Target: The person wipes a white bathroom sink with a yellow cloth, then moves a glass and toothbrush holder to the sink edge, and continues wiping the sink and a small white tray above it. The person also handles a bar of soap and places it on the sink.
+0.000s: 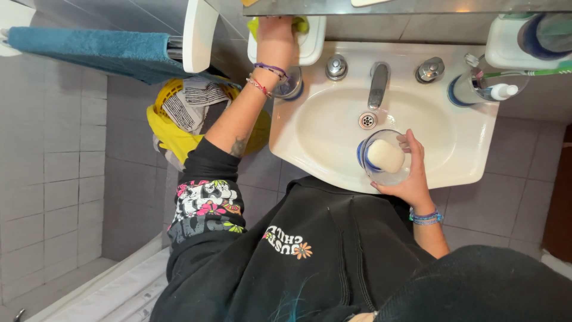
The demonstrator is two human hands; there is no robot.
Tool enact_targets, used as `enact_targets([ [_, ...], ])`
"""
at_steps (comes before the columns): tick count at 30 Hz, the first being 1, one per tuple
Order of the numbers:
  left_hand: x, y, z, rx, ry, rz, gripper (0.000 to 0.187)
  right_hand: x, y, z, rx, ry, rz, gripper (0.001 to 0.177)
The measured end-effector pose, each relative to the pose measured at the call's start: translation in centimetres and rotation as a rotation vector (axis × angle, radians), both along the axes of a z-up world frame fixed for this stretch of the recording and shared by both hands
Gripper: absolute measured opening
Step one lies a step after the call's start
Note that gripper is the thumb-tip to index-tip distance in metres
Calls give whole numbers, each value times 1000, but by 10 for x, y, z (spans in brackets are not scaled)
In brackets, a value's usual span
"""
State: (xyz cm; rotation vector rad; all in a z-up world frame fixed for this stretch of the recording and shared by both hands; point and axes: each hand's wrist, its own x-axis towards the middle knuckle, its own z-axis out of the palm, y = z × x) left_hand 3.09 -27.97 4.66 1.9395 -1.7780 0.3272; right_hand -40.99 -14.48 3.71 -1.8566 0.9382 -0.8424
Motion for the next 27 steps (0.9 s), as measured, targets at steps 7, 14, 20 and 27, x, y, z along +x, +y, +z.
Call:
enact_targets([
  [7,-11,19,51,95,60,-212,29,6,7,-8,83,-57,16,137],
  [14,45,18,76,265,49,-697,47,21,8,-2,83,-60,42,136],
  [20,86,24,76,375,136,-721,41,21,16,2,50,-39,24,136],
  [27,16,-21,26,136,221,-375,21,15,31,4,60,-10,-60,136],
])
